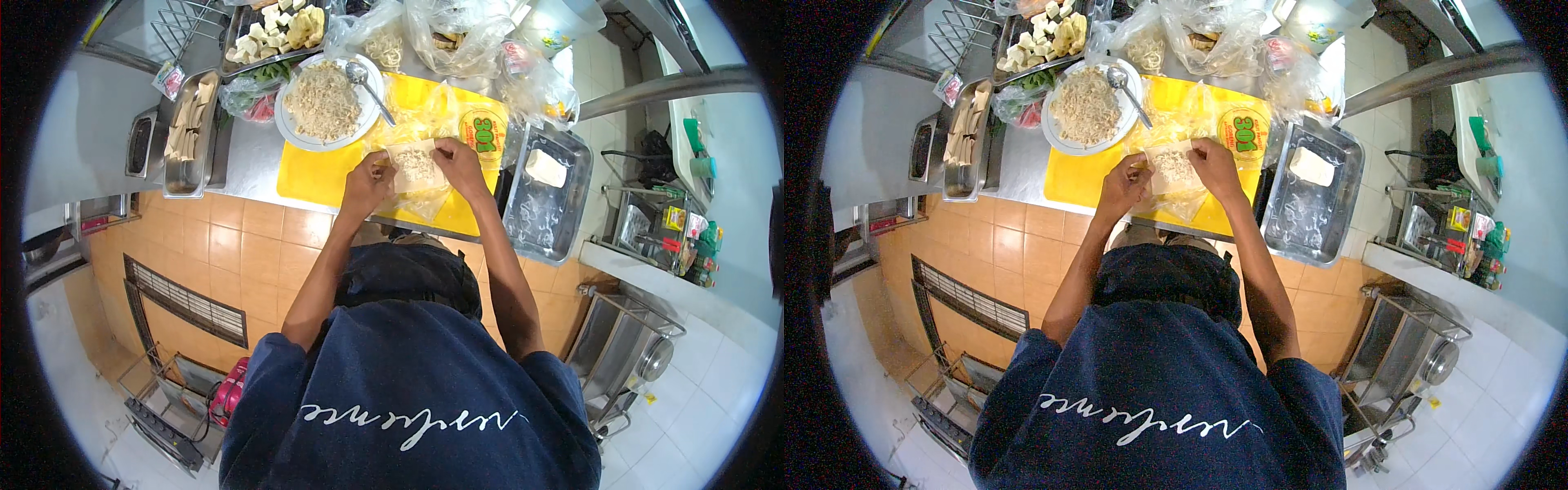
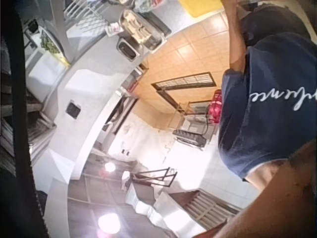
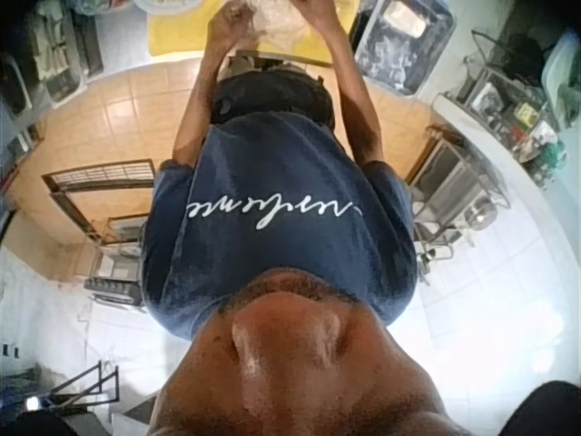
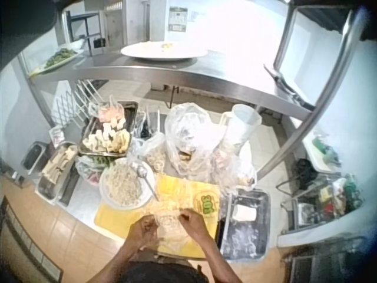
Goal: The person prepares food by placing a filling onto a wrapper by hand, folding the wrapper, and placing the resulting dumpling into a metal tray.
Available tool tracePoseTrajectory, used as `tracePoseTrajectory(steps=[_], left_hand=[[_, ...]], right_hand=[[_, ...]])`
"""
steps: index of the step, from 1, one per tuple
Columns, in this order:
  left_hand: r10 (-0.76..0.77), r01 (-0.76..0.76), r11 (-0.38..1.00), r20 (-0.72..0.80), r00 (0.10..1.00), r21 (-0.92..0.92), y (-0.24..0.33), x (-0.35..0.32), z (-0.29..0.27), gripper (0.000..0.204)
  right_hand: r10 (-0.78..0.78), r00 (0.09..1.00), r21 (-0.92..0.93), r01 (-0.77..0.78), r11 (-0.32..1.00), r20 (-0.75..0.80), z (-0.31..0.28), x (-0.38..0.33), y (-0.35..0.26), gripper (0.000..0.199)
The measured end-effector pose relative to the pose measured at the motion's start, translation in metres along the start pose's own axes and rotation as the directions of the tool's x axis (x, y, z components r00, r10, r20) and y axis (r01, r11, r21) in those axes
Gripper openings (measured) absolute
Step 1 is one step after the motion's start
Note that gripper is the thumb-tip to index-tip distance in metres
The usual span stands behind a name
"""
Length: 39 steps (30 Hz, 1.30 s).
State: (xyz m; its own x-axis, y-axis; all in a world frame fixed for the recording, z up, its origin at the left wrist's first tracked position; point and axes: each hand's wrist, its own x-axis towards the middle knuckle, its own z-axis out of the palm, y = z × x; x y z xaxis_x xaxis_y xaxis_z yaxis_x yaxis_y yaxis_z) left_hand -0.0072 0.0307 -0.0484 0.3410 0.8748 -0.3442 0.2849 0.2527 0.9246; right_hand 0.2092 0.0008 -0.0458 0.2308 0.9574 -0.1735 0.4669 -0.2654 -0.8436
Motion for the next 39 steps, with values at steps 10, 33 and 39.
tracePoseTrajectory(steps=[10,33,39], left_hand=[[0.163,-0.163,0.987,0.004,0.987,-0.002,-0.026,0.005,0.008,0.028],[-0.021,0.026,0.994,0.046,0.999,-0.104,-0.005,-0.013,0.014,0.042],[0.007,-0.003,0.995,0.045,0.999,-0.097,-0.004,-0.016,0.015,0.042]], right_hand=[[-0.051,0.999,0.076,0.052,0.996,-0.018,0.005,-0.004,-0.003,0.018],[-0.202,0.977,-0.078,0.196,0.978,-0.075,-0.013,-0.037,-0.01,0.018],[-0.335,0.94,-0.401,0.329,0.855,0.058,-0.005,-0.058,-0.008,0.024]])
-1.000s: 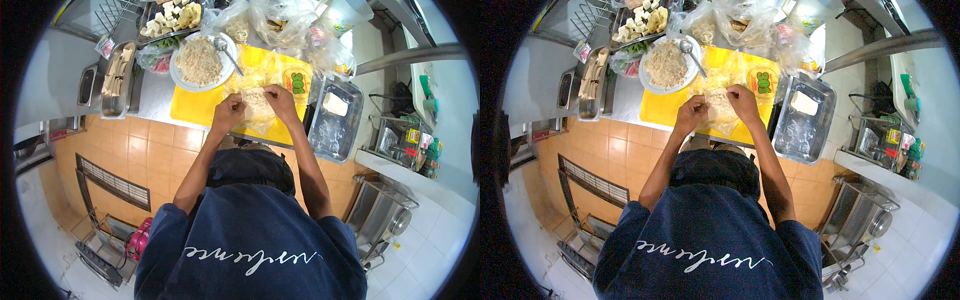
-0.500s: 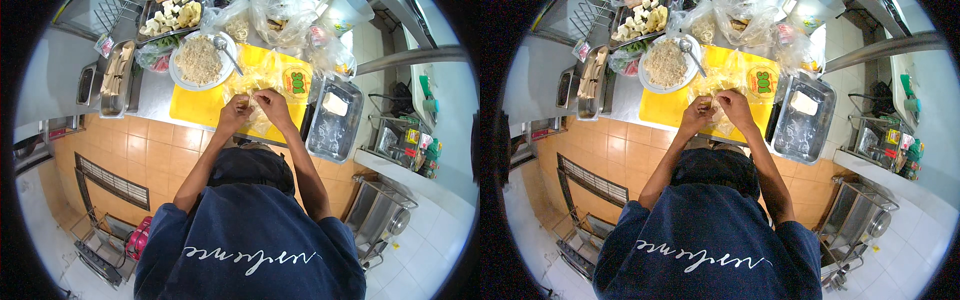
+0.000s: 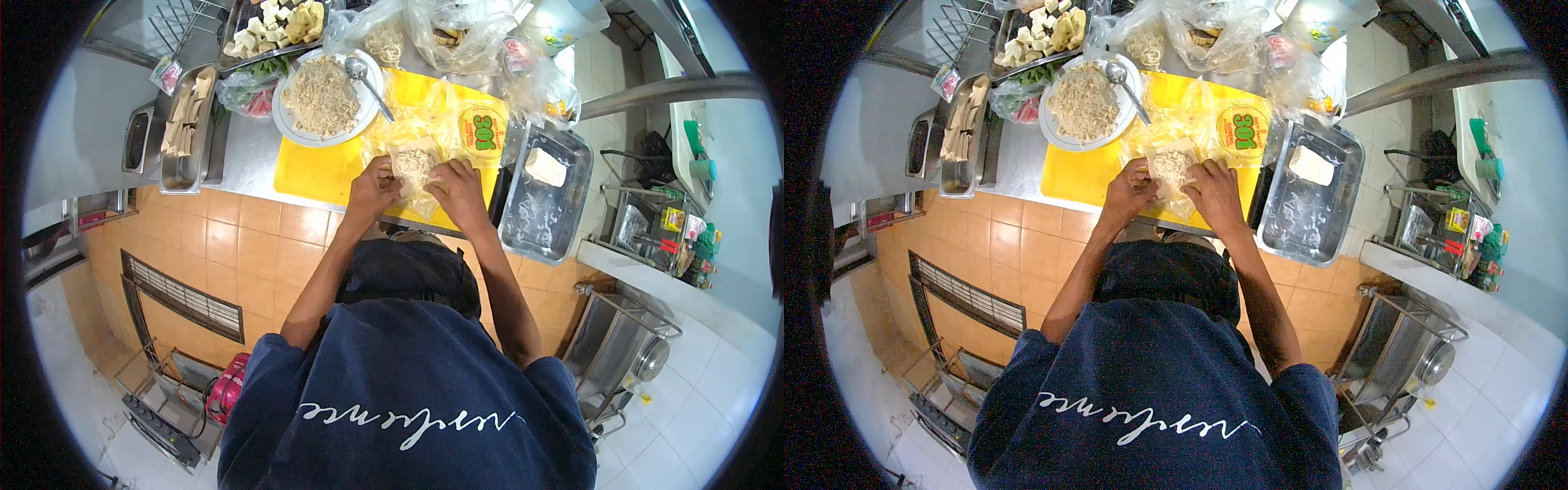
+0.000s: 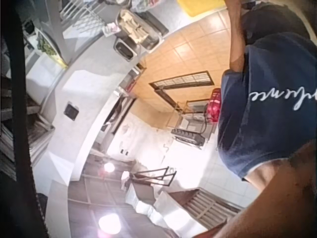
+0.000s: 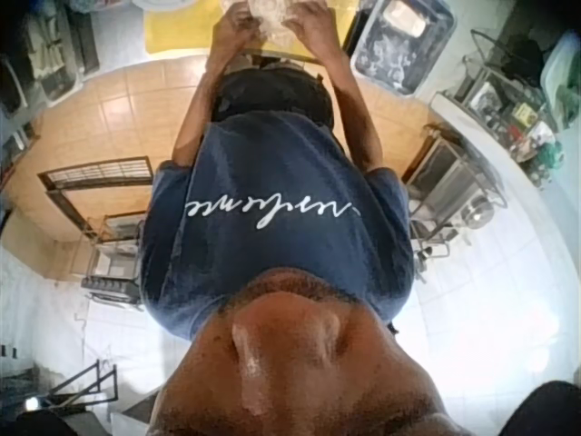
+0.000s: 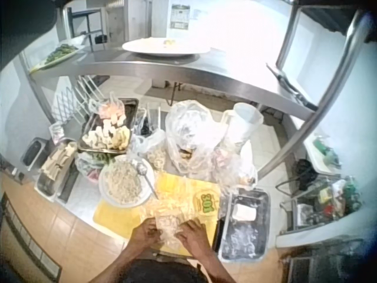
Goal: The person prepares food by placing a filling onto a wrapper by hand, folding the wrapper, and placing the resulting dumpling into a metal tray.
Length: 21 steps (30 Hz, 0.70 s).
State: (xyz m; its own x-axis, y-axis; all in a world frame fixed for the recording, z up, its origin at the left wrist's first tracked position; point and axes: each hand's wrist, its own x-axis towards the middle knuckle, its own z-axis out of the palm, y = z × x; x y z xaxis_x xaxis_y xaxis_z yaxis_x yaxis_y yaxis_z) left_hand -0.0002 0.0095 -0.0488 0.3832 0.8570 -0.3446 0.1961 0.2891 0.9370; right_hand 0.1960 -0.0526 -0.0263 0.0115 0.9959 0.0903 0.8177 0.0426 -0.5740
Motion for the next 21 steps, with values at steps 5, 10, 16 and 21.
tracePoseTrajectory(steps=[5,10,16,21], left_hand=[[-0.012,0.012,0.999,-0.008,1.0,-0.049,-0.001,-0.001,0.0,0.042],[0.024,-0.023,0.999,0.019,1.0,-0.035,-0.003,-0.003,-0.001,0.045],[0.008,-0.008,0.999,0.0,1.0,-0.045,-0.001,-0.006,-0.001,0.046],[0.007,-0.006,0.999,0.017,1.0,-0.05,0.0,-0.006,-0.001,0.046]], right_hand=[[0.001,1.0,-0.053,-0.002,0.999,-0.021,0.011,0.012,-0.003,0.017],[0.017,0.995,-0.027,-0.019,0.999,-0.093,0.009,0.016,0.001,0.011],[0.06,0.992,-0.054,-0.067,0.996,-0.114,-0.008,0.004,0.011,0.007],[0.038,0.996,-0.124,-0.048,0.991,-0.078,0.004,0.002,0.006,0.008]])
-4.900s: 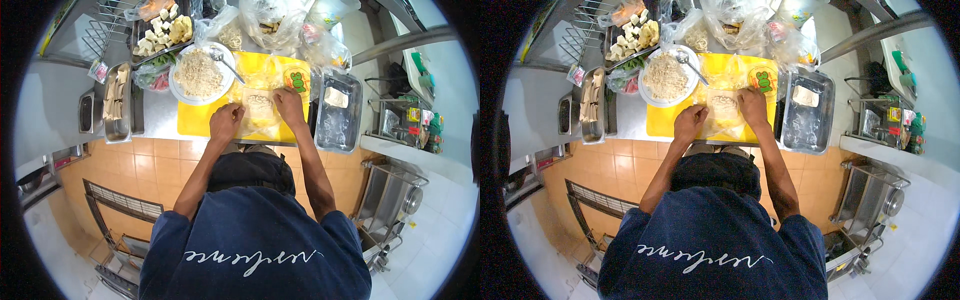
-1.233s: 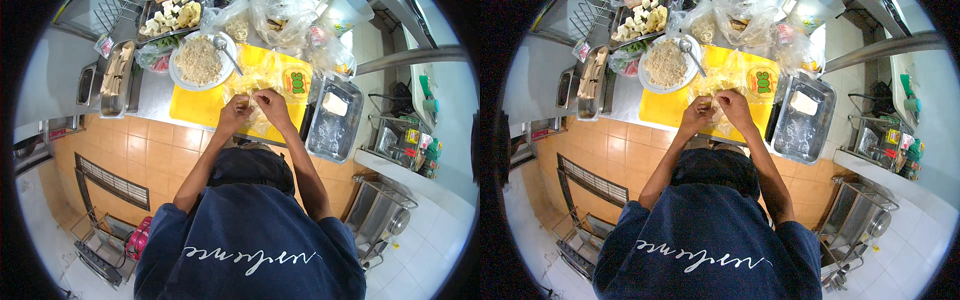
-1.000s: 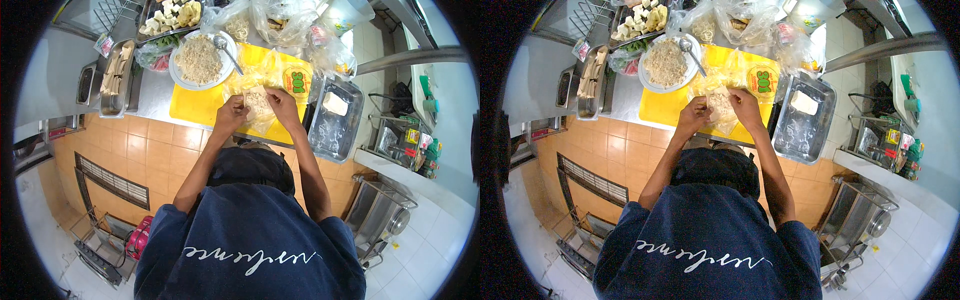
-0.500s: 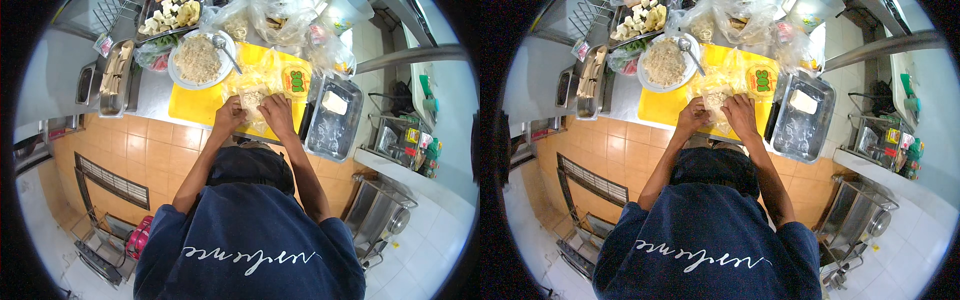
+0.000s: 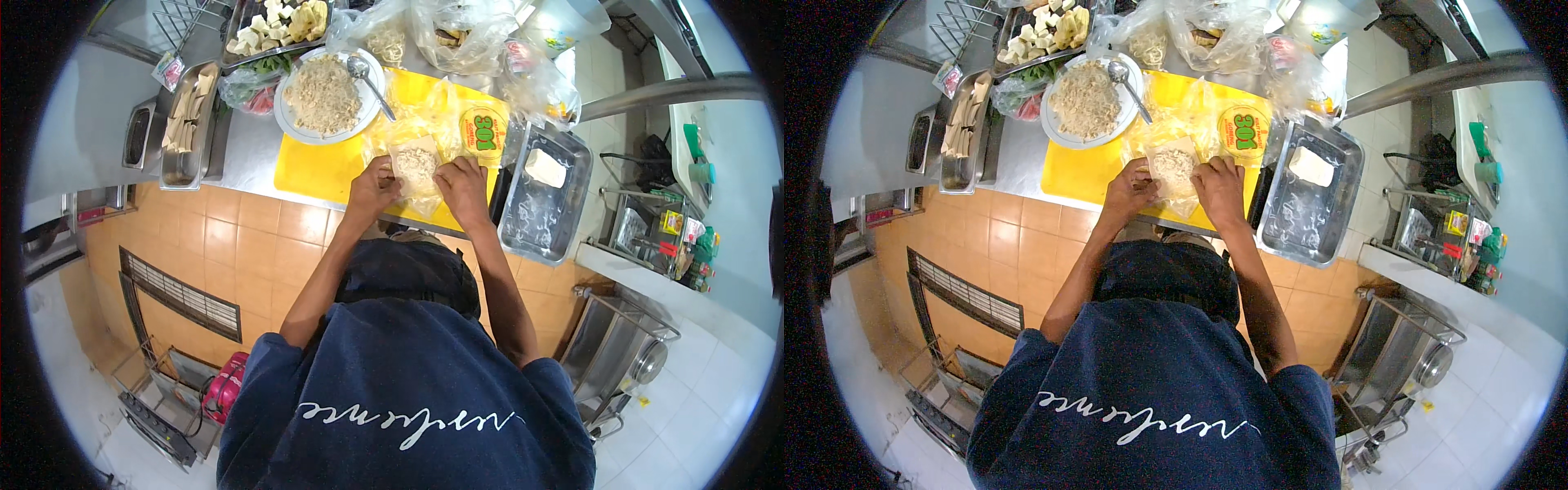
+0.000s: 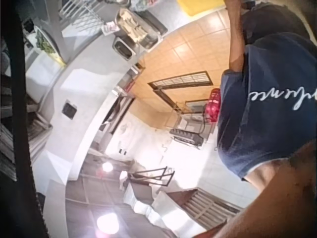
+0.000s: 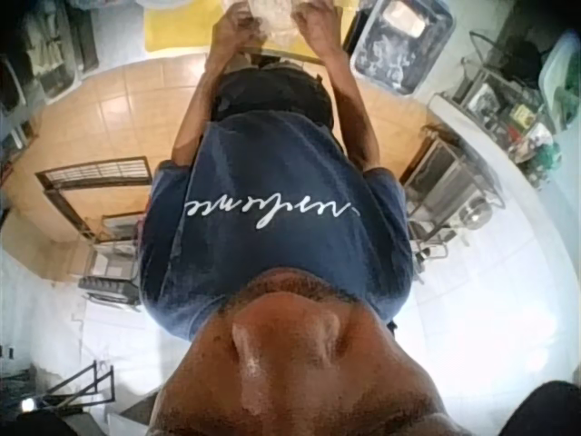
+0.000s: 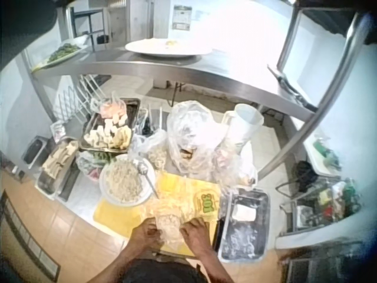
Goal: The person prepares food by placing a filling onto a wrapper by hand, folding the wrapper, and placing the resulting dumpling into a metal tray.
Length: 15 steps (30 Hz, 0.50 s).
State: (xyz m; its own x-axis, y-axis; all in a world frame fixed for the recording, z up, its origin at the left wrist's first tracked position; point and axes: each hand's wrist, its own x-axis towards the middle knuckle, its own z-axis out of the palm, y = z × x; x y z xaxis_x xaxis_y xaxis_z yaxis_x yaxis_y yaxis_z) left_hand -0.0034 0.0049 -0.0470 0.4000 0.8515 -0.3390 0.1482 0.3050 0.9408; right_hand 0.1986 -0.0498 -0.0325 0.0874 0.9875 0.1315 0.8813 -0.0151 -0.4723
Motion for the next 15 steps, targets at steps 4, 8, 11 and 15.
tracePoseTrajectory(steps=[4,8,11,15], left_hand=[[0.026,-0.026,0.999,0.009,1.0,-0.035,-0.002,0.0,-0.002,0.045],[0.02,-0.021,0.999,-0.012,1.0,-0.047,-0.003,0.0,-0.002,0.045],[-0.001,0.001,1.0,-0.021,1.0,-0.012,-0.002,0.001,-0.001,0.044],[0.004,-0.004,1.0,-0.02,1.0,-0.016,-0.005,0.001,-0.002,0.043]], right_hand=[[-0.039,0.999,0.049,0.041,0.998,-0.023,0.004,0.003,-0.008,0.011],[-0.077,0.997,0.066,0.078,0.995,-0.015,-0.001,0.001,-0.013,0.014],[-0.107,0.994,0.042,0.107,0.993,0.002,0.007,0.003,-0.014,0.014],[-0.062,0.998,0.075,0.063,0.995,-0.008,0.006,0.011,-0.016,0.011]])
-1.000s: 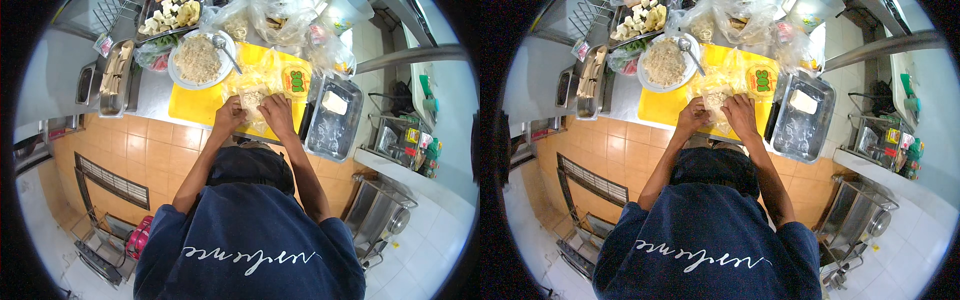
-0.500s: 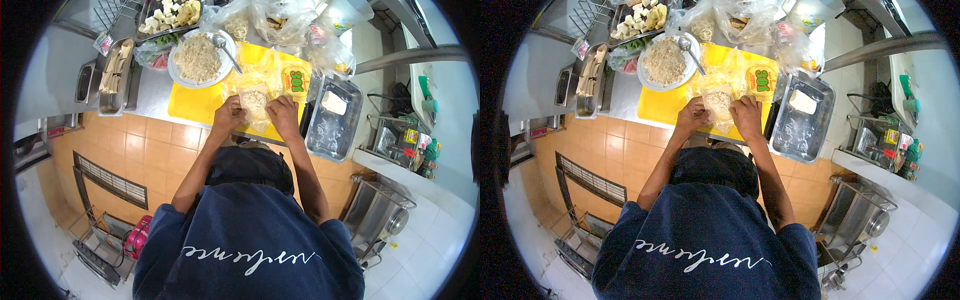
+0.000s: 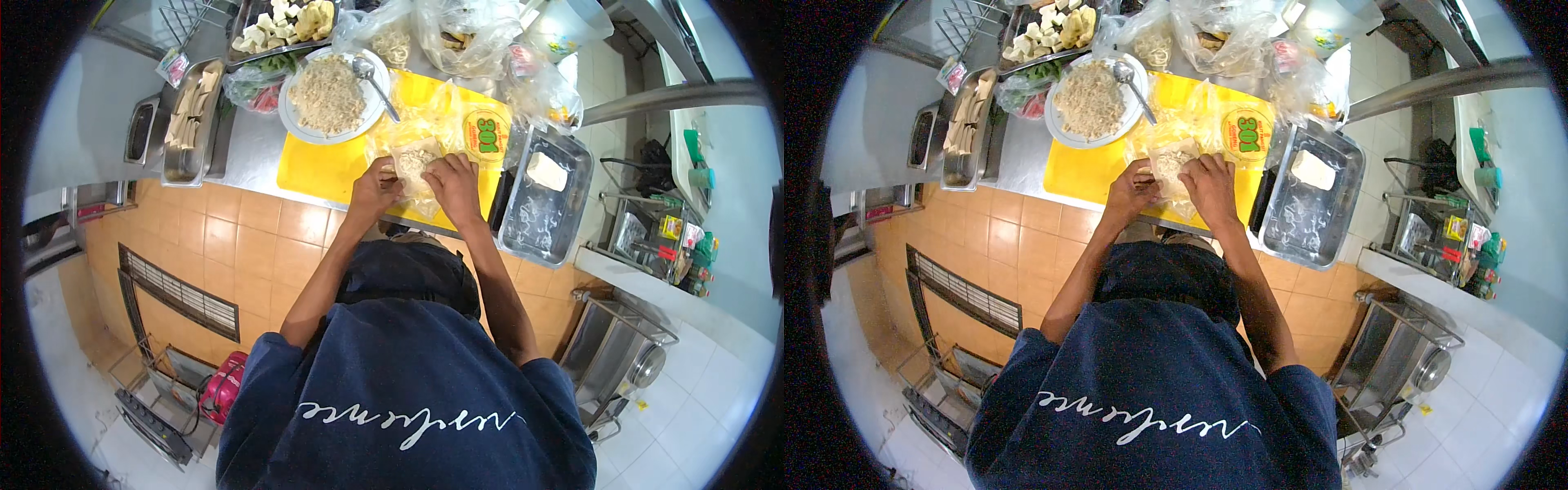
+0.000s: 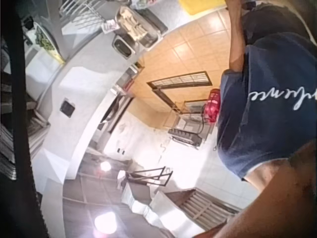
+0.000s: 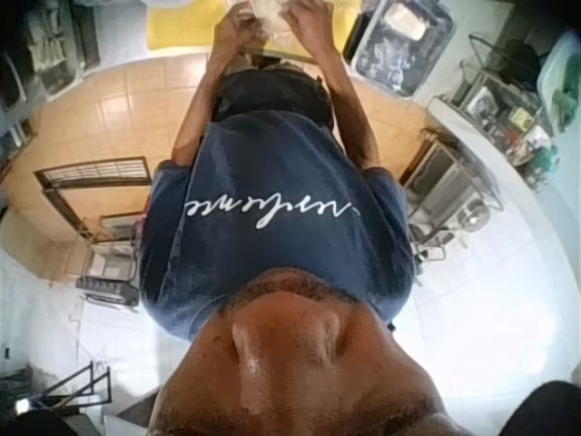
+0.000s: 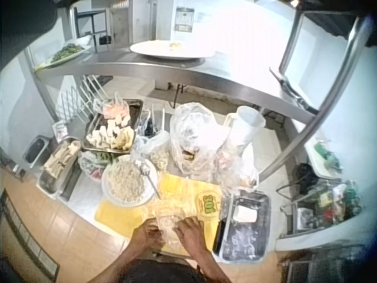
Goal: The person prepares food by placing a filling onto a wrapper by hand, folding the wrapper, and placing the resulting dumpling into a metal tray.
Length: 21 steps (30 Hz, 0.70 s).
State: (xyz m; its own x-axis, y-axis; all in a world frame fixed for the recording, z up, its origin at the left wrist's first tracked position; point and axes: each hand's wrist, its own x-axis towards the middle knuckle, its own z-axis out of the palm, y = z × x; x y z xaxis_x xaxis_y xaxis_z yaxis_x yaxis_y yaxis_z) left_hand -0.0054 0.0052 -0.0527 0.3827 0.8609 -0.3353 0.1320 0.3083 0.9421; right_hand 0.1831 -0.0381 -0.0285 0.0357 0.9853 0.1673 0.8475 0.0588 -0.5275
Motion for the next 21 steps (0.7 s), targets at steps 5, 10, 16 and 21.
tracePoseTrajectory(steps=[5,10,16,21], left_hand=[[0.013,-0.012,1.0,-0.015,1.0,0.025,-0.006,0.003,-0.001,0.039],[0.016,-0.016,0.999,-0.009,1.0,0.04,-0.006,0.003,-0.001,0.037],[0.089,-0.085,0.992,-0.038,0.995,0.089,0.001,-0.001,-0.003,0.034],[0.14,-0.136,0.989,-0.063,0.988,0.062,0.003,0.001,-0.005,0.03]], right_hand=[[0.069,0.994,-0.016,-0.071,0.997,-0.085,-0.003,0.005,0.007,0.009],[0.0,0.998,-0.054,-0.004,0.999,-0.069,-0.001,0.007,0.006,0.01],[0.074,0.992,-0.004,-0.075,0.997,-0.102,-0.017,0.019,0.01,0.008],[0.096,0.995,-0.008,-0.096,0.995,-0.001,-0.01,0.017,0.012,0.009]])
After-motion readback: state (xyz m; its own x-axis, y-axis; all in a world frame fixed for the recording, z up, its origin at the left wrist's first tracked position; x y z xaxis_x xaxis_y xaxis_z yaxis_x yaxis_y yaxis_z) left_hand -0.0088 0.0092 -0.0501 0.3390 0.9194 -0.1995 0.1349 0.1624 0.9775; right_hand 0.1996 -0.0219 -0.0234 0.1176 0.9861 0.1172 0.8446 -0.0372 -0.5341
